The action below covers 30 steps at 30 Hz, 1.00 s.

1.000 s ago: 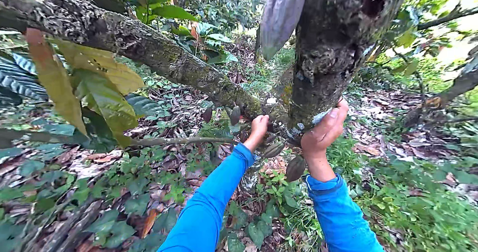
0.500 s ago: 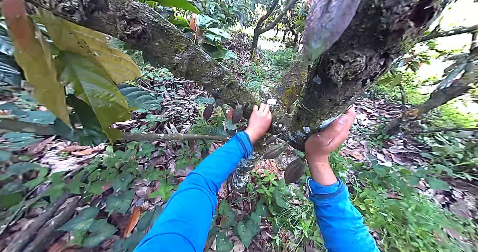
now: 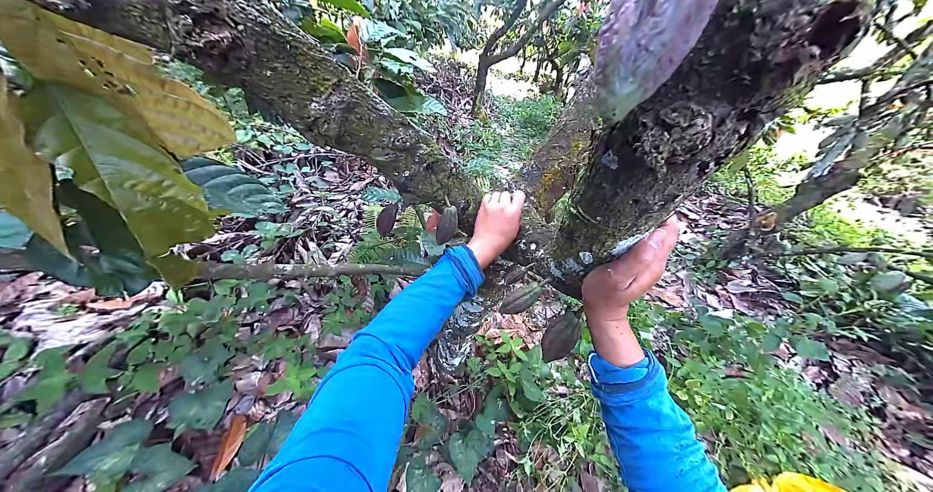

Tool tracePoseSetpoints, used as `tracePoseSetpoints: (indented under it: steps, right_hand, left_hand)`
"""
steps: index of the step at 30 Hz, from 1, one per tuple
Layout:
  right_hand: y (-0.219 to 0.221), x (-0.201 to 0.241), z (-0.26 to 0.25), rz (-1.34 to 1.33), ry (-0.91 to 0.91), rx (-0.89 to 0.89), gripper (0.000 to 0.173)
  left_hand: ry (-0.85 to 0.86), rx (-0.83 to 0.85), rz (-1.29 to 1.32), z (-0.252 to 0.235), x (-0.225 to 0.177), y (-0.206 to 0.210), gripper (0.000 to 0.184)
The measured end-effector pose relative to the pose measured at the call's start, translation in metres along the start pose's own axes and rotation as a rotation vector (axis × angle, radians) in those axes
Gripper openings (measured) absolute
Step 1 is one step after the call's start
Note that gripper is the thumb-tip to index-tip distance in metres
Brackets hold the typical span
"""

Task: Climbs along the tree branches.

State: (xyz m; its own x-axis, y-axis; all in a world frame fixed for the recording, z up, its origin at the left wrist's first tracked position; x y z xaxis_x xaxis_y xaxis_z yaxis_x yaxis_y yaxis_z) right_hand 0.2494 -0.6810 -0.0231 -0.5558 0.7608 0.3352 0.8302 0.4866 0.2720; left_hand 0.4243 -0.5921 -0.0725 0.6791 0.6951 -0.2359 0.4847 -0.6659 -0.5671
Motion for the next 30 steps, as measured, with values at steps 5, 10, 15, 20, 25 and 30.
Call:
tracePoseSetpoints:
  steps: [5,10,15,20,25,30]
  right_hand:
    - [0.0,0.001,-0.001,-0.002,0.008,0.009,0.063]
    - [-0.003,0.002,0.0,-0.011,0.017,0.019,0.064]
    - [-0.005,0.005,-0.003,0.005,-0.009,0.027,0.062]
    - [-0.003,0.006,-0.006,-0.004,-0.046,0.013,0.061]
    - [0.0,0.006,-0.005,-0.065,-0.075,0.018,0.058]
    - [0.0,0.006,-0.005,-0.069,-0.074,-0.001,0.057]
  left_hand:
    - [-0.298,0.15,0.252,-0.024,-0.012,-0.025,0.03]
    - [-0.292,0.445,0.026,-0.016,-0.016,-0.003,0.033]
    - [-0.31,0.464,0.108,-0.022,-0.017,-0.008,0.026]
    - [-0.315,0.473,0.164,-0.024,-0.022,-0.019,0.02]
    - [-0.204,0.466,0.026,-0.019,-0.032,-0.011,0.02]
    - [-0.217,0.518,-0.072,-0.026,-0.029,-0.004,0.029]
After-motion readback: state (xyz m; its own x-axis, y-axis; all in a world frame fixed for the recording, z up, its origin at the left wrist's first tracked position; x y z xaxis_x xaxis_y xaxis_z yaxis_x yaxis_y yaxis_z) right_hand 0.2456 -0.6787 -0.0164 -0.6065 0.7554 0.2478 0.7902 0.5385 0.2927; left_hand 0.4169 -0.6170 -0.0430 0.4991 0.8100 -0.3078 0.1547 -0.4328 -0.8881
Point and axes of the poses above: each hand's wrist, its own z-axis away from the middle knuckle, its own y-axis out of the palm, x = y × z, the point moved 2 cm from there along -z, towards the middle knuckle, and after that the axes turned 8 degrees about -x, right-handed, at the moved point
